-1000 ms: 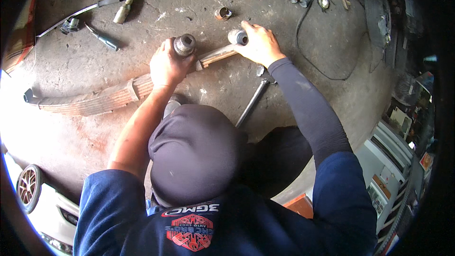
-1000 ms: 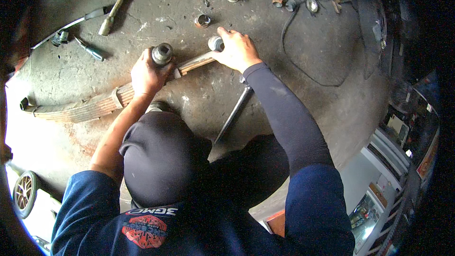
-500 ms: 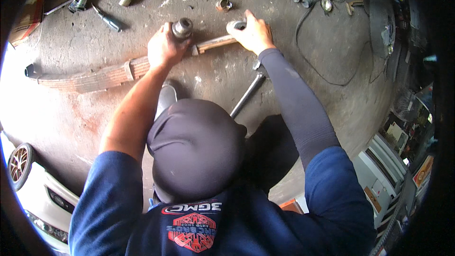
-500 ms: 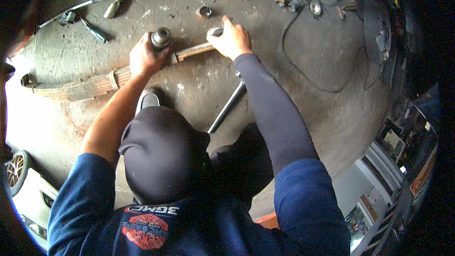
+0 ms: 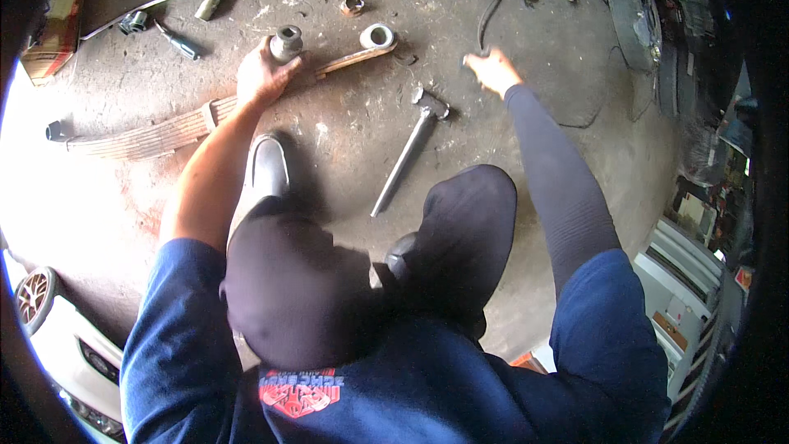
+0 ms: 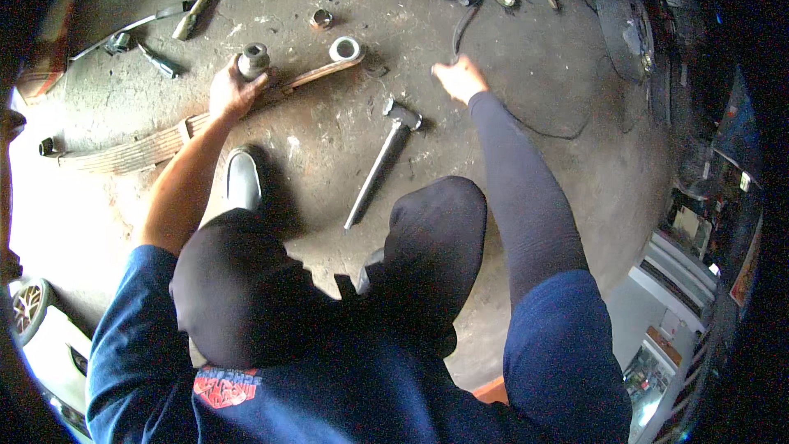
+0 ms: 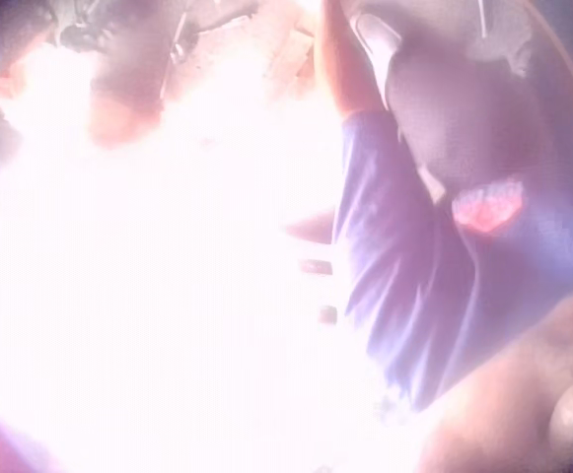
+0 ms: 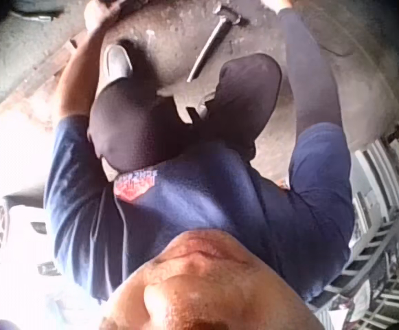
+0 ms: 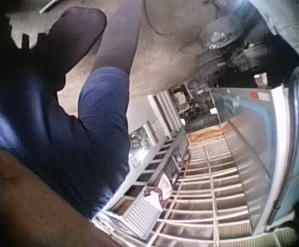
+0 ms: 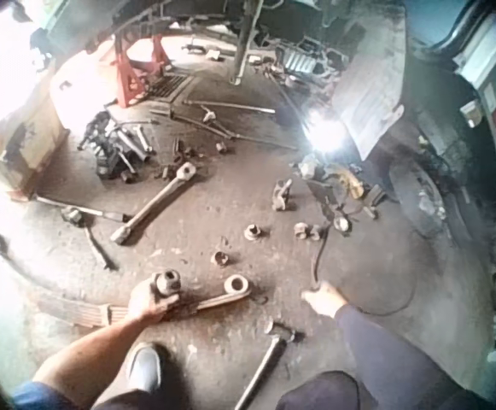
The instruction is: The person sits on the floor and uses a hammer to repeatedly strike metal sockets and cylindrical parts, attempting to fit them together or onto a long metal bar. The person handles the parts and tools by hand throughout the process.
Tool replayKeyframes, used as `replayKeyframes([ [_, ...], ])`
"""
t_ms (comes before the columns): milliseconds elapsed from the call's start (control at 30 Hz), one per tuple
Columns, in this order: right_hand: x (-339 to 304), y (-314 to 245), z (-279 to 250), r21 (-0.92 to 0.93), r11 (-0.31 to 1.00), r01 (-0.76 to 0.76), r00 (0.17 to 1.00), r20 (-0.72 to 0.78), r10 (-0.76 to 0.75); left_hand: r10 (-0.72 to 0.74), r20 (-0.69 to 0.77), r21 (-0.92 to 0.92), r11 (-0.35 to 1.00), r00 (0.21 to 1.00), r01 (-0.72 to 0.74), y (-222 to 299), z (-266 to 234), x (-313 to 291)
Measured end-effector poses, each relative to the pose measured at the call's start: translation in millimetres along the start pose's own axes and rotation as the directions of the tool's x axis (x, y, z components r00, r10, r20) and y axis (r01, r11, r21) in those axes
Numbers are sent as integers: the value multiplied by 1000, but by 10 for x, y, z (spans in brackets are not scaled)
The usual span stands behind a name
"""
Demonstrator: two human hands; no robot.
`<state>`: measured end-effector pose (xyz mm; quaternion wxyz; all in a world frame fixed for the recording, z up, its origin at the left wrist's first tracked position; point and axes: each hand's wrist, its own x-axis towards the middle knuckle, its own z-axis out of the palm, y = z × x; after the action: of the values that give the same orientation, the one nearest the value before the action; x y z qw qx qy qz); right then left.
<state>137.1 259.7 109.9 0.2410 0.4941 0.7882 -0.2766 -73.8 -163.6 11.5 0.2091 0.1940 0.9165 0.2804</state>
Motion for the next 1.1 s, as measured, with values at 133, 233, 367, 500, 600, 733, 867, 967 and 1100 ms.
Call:
replayKeyframes([
  [133, 201, 461, 693, -102, 991, 90, 993, 86, -81, 7, -154, -45, 999, 988, -14, -36, -80, -430],
  [233, 132, 284, 919, -173, 954, 244, 970, 30, -243, 99, -165, -74, 991, 981, -113, -73, -156, -1014],
  [367, 99, -255, 952, -117, 892, 437, 890, -83, -448, 234, -28, -82, 969, 972, -235, -216, -236, -1615],
  [500, 286, -759, 1031, 35, 859, 510, 859, -59, -508, 141, 128, -52, 989, 982, -135, -329, -186, -2035],
  [600, 392, -939, 1086, 83, 895, 438, 899, -54, -435, 62, 276, -73, 996, 959, -43, -425, -154, -2330],
  [733, 369, -1007, 1029, 417, 851, 319, 913, 105, -393, 93, 187, -70, 994, 978, -81, -509, -136, -2466],
  [867, 303, -1140, 996, 267, 913, 309, 936, 86, -342, 101, 166, -114, 990, 981, -82, -518, -161, -2451],
  [967, 319, -1300, 1037, -93, 936, 339, 941, 43, -336, 139, 196, -116, 986, 971, -118, -517, -185, -2442],
  [1100, 406, -1378, 991, -149, 934, 325, 944, 112, -310, 166, 153, -69, 985, 974, -157, -517, -178, -2398],
])
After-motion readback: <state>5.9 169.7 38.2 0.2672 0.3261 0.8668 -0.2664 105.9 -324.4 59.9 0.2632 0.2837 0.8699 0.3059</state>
